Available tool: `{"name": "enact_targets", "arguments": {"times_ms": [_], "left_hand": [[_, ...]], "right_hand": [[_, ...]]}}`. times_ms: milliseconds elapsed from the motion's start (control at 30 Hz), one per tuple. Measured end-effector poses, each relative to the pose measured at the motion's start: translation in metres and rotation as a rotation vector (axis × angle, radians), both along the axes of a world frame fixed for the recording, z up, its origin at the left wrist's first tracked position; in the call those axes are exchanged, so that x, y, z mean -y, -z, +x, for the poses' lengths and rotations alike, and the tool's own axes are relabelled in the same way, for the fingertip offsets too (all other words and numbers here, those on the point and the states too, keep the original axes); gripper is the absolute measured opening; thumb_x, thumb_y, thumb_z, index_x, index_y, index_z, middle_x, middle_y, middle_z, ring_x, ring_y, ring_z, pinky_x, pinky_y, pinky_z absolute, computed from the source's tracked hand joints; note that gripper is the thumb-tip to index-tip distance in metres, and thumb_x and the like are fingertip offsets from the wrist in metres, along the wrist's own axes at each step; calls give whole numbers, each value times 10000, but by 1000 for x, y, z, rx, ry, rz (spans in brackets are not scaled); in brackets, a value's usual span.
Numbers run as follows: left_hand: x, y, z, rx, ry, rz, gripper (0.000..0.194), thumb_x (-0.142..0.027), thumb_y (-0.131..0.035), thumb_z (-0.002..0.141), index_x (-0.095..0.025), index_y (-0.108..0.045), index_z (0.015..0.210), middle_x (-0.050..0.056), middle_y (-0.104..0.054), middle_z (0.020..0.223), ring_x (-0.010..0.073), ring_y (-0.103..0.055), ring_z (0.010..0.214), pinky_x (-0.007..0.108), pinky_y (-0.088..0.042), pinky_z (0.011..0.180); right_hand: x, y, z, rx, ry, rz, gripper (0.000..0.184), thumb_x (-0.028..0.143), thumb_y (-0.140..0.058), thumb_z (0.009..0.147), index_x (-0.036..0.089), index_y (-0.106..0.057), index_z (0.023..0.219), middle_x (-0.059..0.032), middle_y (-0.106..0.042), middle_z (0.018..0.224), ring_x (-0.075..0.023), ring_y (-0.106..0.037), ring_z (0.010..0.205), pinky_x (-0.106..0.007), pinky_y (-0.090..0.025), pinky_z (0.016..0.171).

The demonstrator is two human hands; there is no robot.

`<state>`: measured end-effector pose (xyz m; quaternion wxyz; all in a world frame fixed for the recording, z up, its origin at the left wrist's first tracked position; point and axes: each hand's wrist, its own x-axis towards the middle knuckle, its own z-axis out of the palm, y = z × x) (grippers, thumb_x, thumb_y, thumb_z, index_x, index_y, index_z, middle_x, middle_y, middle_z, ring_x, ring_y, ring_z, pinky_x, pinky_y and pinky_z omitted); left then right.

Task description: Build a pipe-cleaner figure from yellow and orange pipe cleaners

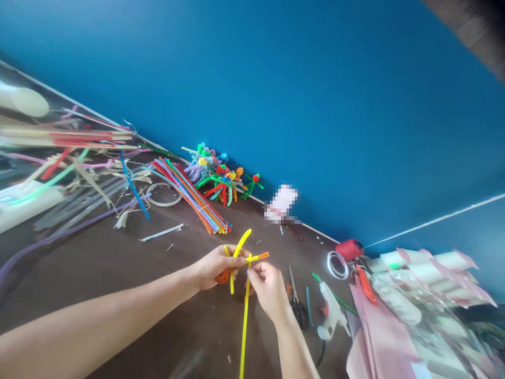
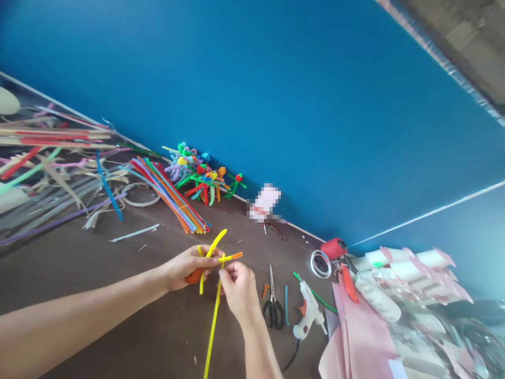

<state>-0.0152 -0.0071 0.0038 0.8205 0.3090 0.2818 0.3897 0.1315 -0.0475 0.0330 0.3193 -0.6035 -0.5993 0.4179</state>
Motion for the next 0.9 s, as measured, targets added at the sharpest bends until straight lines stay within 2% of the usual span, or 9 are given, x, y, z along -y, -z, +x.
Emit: {"name": "enact_targets", "arguments": {"times_ms": [233, 467, 900], "left_hand": [[-6, 4, -1, -23, -8, -10, 297, -237, -719, 566, -88, -625, 804, -39, -485, 481, 45, -413, 419, 164, -338, 399], [-5, 7, 1, -65, -27, 9, 243, -233, -711, 573, -107, -627, 764, -33, -501, 471, 46, -418, 417, 161, -338, 413], [-4, 6, 0, -85, 13, 36, 228, -244, -694, 598, -125, -597, 768, -42, -480, 486, 48, -404, 425, 165, -347, 423]], "right_hand": [[-7, 9, 3, -101, -12, -30, 172, 301, -533, 740, 157, -503, 651, 32, -533, 467, -77, -453, 372, -180, -366, 391], [-6, 20, 9, -175, -23, 32, 143, 285, -519, 745, 147, -538, 776, 40, -530, 490, -82, -459, 406, -191, -372, 432], [-2, 17, 10, -151, -34, 58, 123, 252, -499, 751, 146, -541, 798, 46, -523, 474, -94, -479, 422, -199, -383, 458]]}}
